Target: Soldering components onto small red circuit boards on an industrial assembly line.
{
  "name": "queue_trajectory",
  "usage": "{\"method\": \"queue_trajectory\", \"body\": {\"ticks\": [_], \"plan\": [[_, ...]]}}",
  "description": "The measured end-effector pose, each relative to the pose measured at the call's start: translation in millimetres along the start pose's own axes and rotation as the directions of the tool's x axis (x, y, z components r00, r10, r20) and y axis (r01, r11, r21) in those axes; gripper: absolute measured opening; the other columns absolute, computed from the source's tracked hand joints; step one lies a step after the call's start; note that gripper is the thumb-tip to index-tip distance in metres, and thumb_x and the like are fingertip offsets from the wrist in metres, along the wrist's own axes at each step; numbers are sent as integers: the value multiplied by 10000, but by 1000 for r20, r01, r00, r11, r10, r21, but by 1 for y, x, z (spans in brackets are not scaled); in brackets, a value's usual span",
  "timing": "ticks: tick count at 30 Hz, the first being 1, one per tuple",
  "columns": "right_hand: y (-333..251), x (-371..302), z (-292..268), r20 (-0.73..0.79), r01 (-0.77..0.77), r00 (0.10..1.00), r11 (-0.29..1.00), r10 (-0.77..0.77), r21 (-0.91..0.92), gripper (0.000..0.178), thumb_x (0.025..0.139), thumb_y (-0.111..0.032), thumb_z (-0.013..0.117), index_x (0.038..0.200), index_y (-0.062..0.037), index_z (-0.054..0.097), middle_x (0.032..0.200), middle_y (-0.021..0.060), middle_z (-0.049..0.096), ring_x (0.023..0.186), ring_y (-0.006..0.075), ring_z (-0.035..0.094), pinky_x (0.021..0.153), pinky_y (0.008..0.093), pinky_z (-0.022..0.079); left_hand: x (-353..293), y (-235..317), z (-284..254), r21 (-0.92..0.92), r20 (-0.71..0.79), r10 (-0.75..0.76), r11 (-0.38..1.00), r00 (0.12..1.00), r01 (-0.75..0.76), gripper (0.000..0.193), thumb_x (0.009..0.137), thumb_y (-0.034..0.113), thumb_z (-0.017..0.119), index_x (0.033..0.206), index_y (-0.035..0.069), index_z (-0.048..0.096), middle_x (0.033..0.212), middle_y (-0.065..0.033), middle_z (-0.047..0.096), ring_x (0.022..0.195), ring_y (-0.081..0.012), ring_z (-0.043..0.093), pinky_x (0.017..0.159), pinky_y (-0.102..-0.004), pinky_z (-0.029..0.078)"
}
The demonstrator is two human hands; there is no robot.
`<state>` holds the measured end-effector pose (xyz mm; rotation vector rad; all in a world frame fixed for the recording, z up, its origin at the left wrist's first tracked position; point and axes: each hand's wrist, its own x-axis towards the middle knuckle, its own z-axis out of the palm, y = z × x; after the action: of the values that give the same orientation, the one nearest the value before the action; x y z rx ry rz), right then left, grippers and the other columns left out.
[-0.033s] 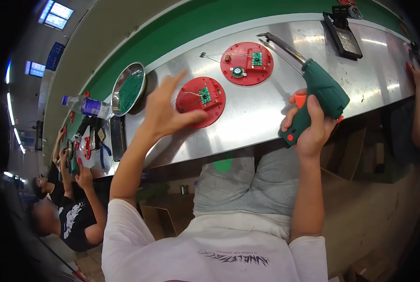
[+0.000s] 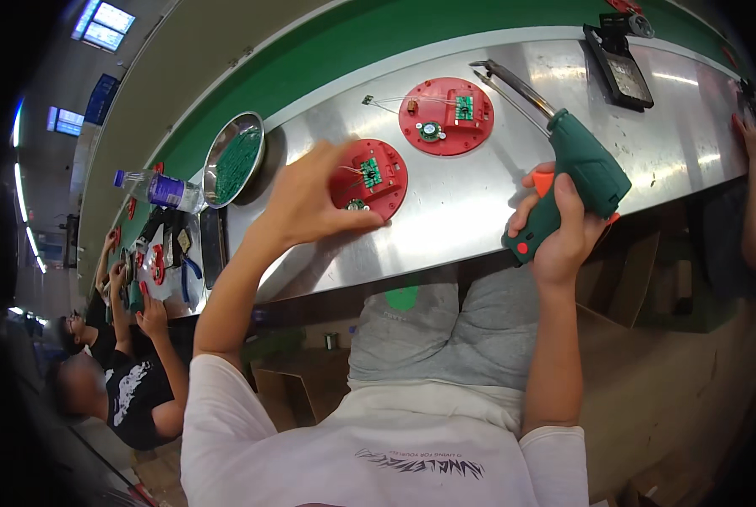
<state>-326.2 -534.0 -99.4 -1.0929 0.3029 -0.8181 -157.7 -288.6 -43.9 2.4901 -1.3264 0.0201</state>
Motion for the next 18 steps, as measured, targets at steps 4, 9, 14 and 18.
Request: {"method": "queue_trajectory", "body": {"ticks": [4, 9, 14, 18], "plan": [[2, -3, 1, -79, 29, 997, 995, -22, 95, 268, 966, -198, 546, 1047, 58, 555, 866, 179, 614, 459, 193, 567, 421, 311, 469, 45, -18, -8, 187, 166, -87, 981, 982, 55, 763, 738, 487, 794, 1338, 74, 565, 1068, -160, 638, 989, -348, 653, 831, -425, 540], [7, 0, 7, -155, 89, 985, 994, -78, 66, 257, 959, -181, 539, 1036, 63, 555, 833, 165, 612, 463, 195, 579, 416, 315, 465, 78, -22, -3, 375, -326, 180, 926, 928, -48, 521, 844, 274, 755, 1287, 58, 586, 1022, -137, 622, 883, -325, 648, 731, -418, 535], [25, 10, 10, -277, 34, 961, 991, 3, 129, 238, 940, -235, 572, 912, -1, 609, 668, 91, 578, 441, 178, 530, 417, 313, 450, 95, 21, 37, 444, -56, 526, 774, 849, -451, 119, 737, 142, 687, 805, 45, 700, 938, -129, 651, 893, -296, 666, 641, -385, 580], [9, 8, -3, -222, -47, 974, 998, 53, 32, 384, 1002, -356, 447, 965, -1, 587, 586, 66, 520, 500, 167, 497, 488, 313, 454, 110, 39, 43, 292, 81, 251, 919, 965, -264, 375, 969, 388, 548, 883, 86, 753, 1019, -154, 700, 1001, -326, 663, 772, -441, 571]]}}
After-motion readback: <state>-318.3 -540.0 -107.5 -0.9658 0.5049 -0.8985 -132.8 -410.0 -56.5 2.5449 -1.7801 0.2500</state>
